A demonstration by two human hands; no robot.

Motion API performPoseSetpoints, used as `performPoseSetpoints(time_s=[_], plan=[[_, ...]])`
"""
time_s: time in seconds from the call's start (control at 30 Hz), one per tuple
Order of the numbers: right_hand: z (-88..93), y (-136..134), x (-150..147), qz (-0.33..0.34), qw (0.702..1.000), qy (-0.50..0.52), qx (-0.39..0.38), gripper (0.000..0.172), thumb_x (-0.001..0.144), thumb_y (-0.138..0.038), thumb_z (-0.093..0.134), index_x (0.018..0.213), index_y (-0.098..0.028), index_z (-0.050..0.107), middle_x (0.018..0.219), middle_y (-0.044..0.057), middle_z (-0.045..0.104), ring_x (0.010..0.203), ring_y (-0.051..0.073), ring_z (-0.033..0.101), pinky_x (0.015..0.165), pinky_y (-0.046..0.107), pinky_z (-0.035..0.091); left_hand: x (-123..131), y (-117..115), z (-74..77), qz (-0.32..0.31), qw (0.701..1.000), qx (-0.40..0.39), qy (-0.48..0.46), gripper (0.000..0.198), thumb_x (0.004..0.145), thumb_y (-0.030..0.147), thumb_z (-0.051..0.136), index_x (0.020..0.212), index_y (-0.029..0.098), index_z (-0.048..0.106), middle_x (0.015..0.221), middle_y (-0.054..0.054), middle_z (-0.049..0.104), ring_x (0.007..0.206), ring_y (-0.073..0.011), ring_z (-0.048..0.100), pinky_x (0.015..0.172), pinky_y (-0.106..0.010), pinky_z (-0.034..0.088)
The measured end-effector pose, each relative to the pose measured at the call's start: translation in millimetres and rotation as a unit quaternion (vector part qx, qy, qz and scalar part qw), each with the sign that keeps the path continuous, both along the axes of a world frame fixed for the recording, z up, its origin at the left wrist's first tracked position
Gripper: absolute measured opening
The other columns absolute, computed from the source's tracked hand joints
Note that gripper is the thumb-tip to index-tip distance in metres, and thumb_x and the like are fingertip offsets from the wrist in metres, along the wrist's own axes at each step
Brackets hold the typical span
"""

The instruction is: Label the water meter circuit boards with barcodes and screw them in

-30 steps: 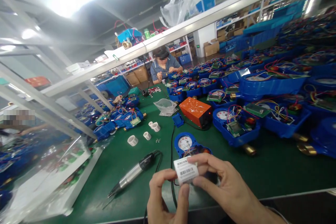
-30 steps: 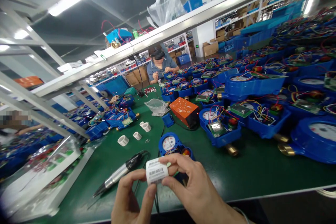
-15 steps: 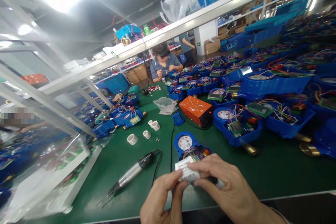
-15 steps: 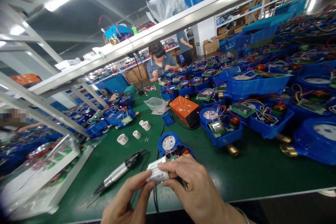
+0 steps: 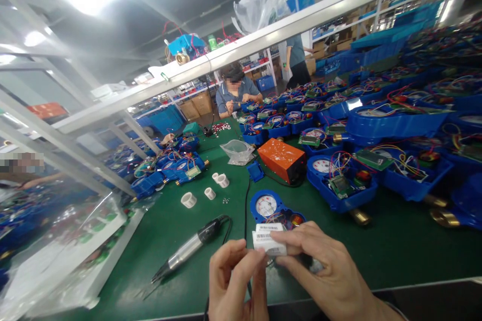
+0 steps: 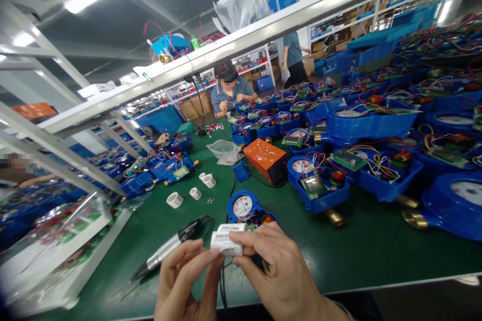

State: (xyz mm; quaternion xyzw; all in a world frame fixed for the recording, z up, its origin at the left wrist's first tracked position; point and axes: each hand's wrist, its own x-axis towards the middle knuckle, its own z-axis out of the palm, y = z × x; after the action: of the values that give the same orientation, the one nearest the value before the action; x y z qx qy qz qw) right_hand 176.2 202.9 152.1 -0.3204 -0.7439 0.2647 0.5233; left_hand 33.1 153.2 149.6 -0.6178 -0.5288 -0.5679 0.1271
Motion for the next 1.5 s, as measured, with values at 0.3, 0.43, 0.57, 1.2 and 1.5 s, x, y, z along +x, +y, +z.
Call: performPoseSetpoints(time_s=[0.3, 0.43, 0.57, 1.2, 1.5], plan=[[6.4, -1.9, -1.2, 0.021, 0.988, 0.045, -0.145, 0.029, 0.084, -0.031, 0.067, 0.112, -0.024, 0.067, 0.072, 0.0, 0.074, 0.074, 0.018, 0.071, 0.083, 0.032, 0.057, -15.0, 3.3, -1.3, -0.065, 0.983, 0.106, -0.136, 0.065, 0.08, 0.034, 0.07, 0.139, 0.029, 0.043, 0.106, -0.004, 0.063, 0.089, -0.0157, 0.063, 0.077, -0.025, 0.053], [3.5, -5.8, -9.2, 0.081, 0.974, 0.104, -0.186, 0.041, 0.084, -0.033, 0.068, 0.123, -0.026, 0.059, 0.08, 0.0, 0.077, 0.083, 0.018, 0.073, 0.08, 0.026, 0.058, 0.0, -4.9, -0.5, -0.053, 0.983, -0.058, -0.169, 0.067, 0.085, 0.033, 0.065, 0.143, 0.021, 0.034, 0.085, -0.004, 0.068, 0.095, -0.0195, 0.064, 0.089, -0.031, 0.05], [-1.1, -3.1, -7.9, 0.086, 0.984, 0.051, -0.15, 0.057, 0.083, -0.035, 0.069, 0.136, -0.028, 0.049, 0.104, 0.004, 0.075, 0.102, 0.021, 0.069, 0.09, 0.03, 0.056, -22.6, 1.5, 21.4, -0.012, 0.994, -0.023, -0.109, 0.066, 0.083, 0.026, 0.068, 0.14, 0.022, 0.037, 0.081, -0.001, 0.068, 0.088, -0.0171, 0.067, 0.084, -0.028, 0.052], [-53.5, 31.3, 44.5, -0.094, 0.99, -0.081, -0.067, 0.031, 0.091, -0.034, 0.054, 0.122, -0.032, 0.054, 0.128, 0.001, 0.057, 0.118, 0.02, 0.055, 0.094, 0.027, 0.05, -213.9, 182.0, -0.2, 0.16, 0.913, -0.358, 0.115, 0.034, 0.084, 0.014, 0.056, 0.117, 0.015, 0.056, 0.112, -0.01, 0.063, 0.114, -0.0266, 0.055, 0.103, -0.051, 0.037], [23.5, 55.0, 1.2, 0.005, 0.991, -0.038, -0.127, 0.013, 0.09, -0.03, 0.055, 0.1, -0.028, 0.064, 0.103, 0.002, 0.062, 0.103, 0.022, 0.055, 0.091, 0.037, 0.042, -77.1, 64.5, 62.2, -0.128, 0.926, -0.356, -0.006, 0.03, 0.076, 0.009, 0.043, 0.093, 0.028, 0.059, 0.138, 0.001, 0.048, 0.135, -0.0215, 0.037, 0.111, -0.044, 0.029]])
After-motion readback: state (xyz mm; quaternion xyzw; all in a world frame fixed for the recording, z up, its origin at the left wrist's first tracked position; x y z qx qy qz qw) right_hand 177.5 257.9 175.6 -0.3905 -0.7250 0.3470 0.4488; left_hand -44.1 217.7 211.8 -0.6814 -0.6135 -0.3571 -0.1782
